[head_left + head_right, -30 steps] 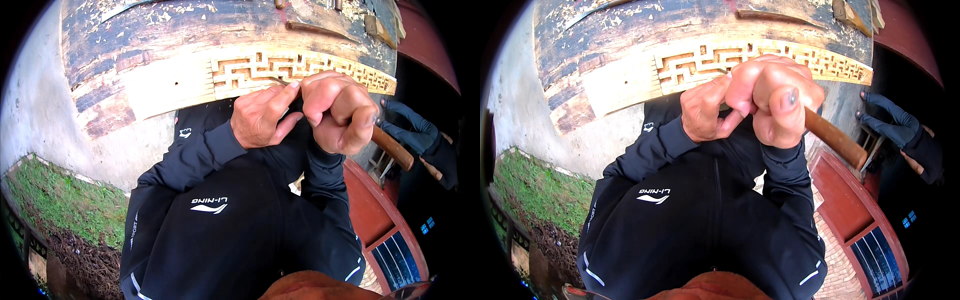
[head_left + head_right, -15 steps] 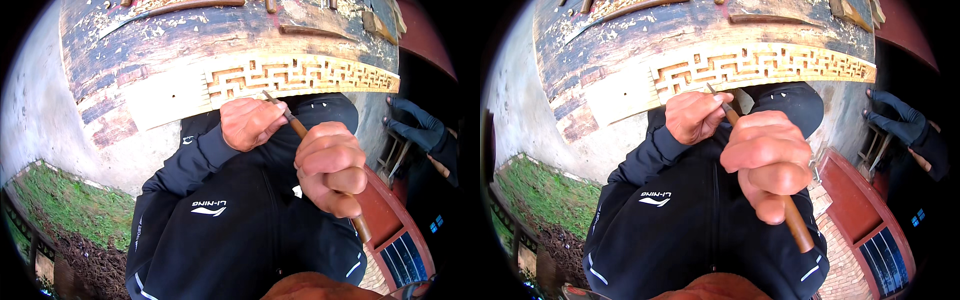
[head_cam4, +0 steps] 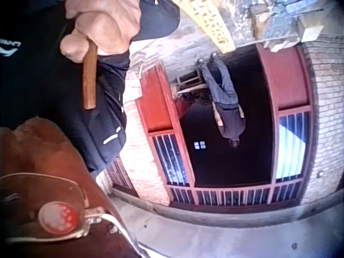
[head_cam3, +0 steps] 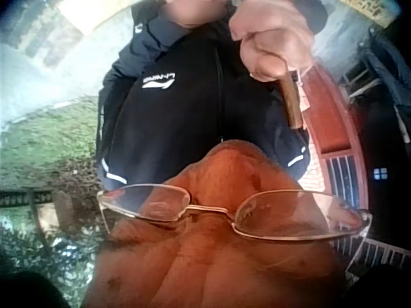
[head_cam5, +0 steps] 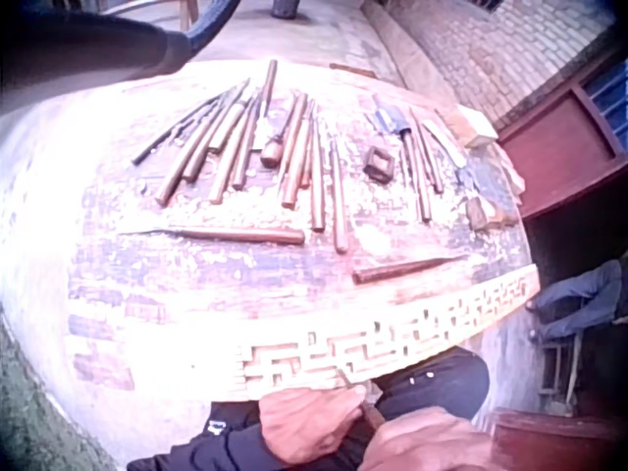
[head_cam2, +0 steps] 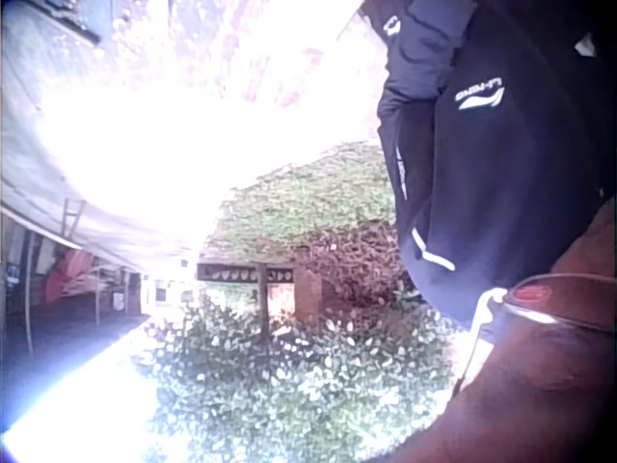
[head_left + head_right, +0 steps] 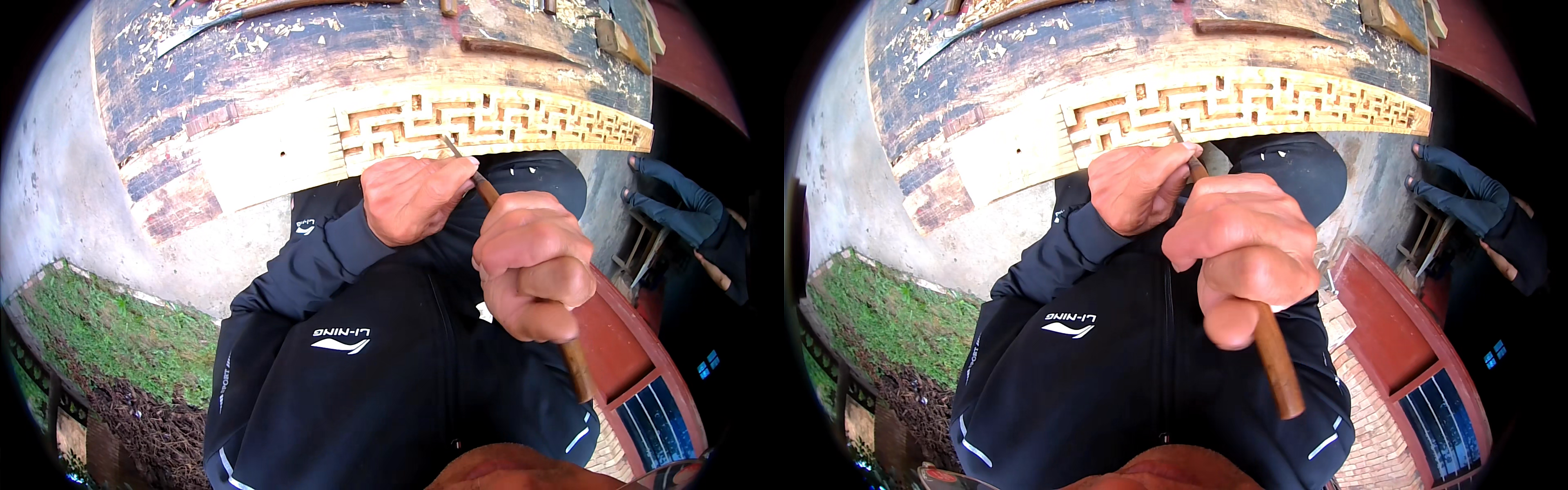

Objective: The person carves a geometric pattern into a piece of wood using a small chisel, pushing the tool with their hands while bracing the wood on a workbench.

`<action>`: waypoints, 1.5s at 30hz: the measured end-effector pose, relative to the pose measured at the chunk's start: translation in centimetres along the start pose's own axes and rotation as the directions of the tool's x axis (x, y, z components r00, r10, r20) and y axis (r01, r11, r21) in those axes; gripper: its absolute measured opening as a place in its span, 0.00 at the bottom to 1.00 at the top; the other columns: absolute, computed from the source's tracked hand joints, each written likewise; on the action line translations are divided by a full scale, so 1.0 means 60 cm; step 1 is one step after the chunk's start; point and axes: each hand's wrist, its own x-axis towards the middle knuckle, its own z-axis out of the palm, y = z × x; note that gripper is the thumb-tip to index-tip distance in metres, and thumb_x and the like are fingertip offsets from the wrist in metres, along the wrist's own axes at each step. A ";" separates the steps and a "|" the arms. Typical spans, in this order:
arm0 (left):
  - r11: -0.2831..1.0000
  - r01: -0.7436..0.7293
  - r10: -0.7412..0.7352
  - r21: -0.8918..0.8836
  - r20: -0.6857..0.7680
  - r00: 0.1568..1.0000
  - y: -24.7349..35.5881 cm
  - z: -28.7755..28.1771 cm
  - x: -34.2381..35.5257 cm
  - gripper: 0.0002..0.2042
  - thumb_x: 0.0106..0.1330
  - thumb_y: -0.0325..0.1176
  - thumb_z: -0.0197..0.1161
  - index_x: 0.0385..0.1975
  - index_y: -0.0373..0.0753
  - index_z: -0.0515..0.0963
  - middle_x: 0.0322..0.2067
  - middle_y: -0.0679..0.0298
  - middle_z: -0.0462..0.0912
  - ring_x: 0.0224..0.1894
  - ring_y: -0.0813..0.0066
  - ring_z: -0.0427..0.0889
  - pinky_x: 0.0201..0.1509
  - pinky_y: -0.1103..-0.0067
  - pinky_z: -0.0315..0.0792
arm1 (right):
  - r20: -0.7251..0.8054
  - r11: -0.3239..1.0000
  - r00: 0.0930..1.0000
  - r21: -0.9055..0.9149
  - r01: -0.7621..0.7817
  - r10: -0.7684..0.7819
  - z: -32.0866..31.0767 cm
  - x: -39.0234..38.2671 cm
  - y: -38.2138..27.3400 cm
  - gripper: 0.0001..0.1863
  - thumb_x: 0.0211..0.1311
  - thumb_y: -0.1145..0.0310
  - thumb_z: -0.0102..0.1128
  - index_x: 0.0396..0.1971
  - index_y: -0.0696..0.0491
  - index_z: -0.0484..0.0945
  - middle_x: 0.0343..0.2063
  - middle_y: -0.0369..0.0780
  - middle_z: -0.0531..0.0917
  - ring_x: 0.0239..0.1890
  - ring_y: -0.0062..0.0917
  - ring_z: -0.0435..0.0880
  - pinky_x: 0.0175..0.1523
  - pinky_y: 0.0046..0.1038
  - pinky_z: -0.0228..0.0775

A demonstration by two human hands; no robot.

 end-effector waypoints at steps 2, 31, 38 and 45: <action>1.000 0.005 -0.005 0.024 0.001 1.000 0.003 -0.006 -0.001 0.22 0.63 0.18 0.73 0.58 0.35 0.80 0.34 0.58 0.90 0.30 0.61 0.91 0.31 0.72 0.81 | 0.039 1.000 0.999 0.021 -0.012 0.011 -0.001 0.004 0.003 0.33 0.85 0.44 0.52 0.23 0.57 0.69 0.22 0.47 0.83 0.12 0.21 0.72 0.16 0.24 0.62; 0.999 -0.037 0.037 0.035 -0.008 0.999 -0.004 -0.004 0.002 0.28 0.56 0.15 0.74 0.60 0.34 0.81 0.29 0.60 0.89 0.28 0.64 0.90 0.31 0.73 0.80 | 0.007 0.998 0.999 0.054 -0.043 0.042 -0.001 0.002 0.014 0.35 0.83 0.44 0.55 0.18 0.55 0.67 0.16 0.41 0.79 0.11 0.19 0.67 0.14 0.23 0.57; 0.999 -0.025 0.025 0.043 -0.011 1.000 -0.004 -0.001 -0.002 0.26 0.58 0.15 0.74 0.60 0.34 0.81 0.30 0.60 0.90 0.29 0.63 0.91 0.31 0.73 0.81 | 0.004 0.998 0.999 0.047 -0.042 0.042 -0.002 0.003 0.016 0.35 0.83 0.44 0.54 0.18 0.54 0.66 0.16 0.40 0.79 0.11 0.20 0.68 0.14 0.23 0.58; 0.999 -0.024 0.025 0.035 -0.030 0.999 -0.006 0.001 -0.004 0.27 0.57 0.16 0.75 0.60 0.33 0.81 0.30 0.59 0.90 0.29 0.63 0.91 0.30 0.73 0.80 | 0.015 0.999 0.999 0.040 -0.035 0.034 -0.002 0.003 0.019 0.35 0.84 0.44 0.54 0.18 0.54 0.66 0.16 0.40 0.79 0.11 0.20 0.68 0.14 0.23 0.57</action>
